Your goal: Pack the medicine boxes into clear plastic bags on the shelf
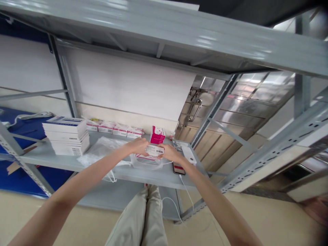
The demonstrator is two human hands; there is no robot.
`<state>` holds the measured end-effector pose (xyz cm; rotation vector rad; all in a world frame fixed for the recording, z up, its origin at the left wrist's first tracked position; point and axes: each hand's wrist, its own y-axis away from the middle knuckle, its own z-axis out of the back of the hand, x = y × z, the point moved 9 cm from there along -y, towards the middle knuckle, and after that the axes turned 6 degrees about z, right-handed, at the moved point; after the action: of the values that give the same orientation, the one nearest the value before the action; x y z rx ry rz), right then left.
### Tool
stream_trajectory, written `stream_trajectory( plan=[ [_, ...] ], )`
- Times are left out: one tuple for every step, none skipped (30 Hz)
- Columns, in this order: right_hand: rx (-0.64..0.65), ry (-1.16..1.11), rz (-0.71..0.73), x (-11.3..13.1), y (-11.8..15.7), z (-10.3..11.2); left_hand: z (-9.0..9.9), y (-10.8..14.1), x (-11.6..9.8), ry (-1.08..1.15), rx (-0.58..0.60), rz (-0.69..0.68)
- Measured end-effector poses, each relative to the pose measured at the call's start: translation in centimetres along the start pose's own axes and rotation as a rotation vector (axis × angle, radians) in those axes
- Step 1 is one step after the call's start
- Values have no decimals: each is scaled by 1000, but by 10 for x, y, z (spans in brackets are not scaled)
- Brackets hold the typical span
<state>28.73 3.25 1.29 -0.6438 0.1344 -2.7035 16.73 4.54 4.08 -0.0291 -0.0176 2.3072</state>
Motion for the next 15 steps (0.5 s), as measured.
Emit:
stream_trajectory(
  plan=[
    [-28, 21, 1, -1, 0, -2, -4, 0, 2, 7, -3, 4],
    [-57, 30, 5, -2, -1, -4, -8, 0, 3, 13, -6, 12],
    [-88, 29, 9, -2, -1, -7, -11, 0, 5, 14, -12, 24],
    [-122, 24, 9, -3, -1, -10, -13, 0, 6, 7, -26, 34],
    [-159, 19, 4, -5, -1, -14, -15, 1, 6, -5, -47, 38],
    [-195, 22, -3, -5, 0, -17, -17, 2, 6, -18, -69, 37],
    [-227, 35, -12, -6, 1, -20, -20, 2, 6, -32, -86, 34],
    [-256, 63, -17, -5, 2, -24, -24, 2, 6, -49, -100, 31],
    [-278, 102, -16, -4, 4, -27, -28, 2, 6, -68, -109, 22],
    [-291, 147, -11, -2, 5, -31, -33, 2, 6, -89, -115, 7],
    [-298, 189, -3, 1, 6, -35, -38, 3, 7, -111, -121, -10],
    [-301, 226, 10, 2, 6, -38, -43, 3, 7, -130, -129, -29],
    [-303, 258, 26, 4, 6, -42, -47, 4, 8, -143, -139, -45],
    [-303, 286, 51, 6, 6, -46, -50, 5, 8, -149, -150, -59],
    [-303, 311, 80, 8, 5, -49, -52, 7, 9, -151, -164, -70]
  ],
)
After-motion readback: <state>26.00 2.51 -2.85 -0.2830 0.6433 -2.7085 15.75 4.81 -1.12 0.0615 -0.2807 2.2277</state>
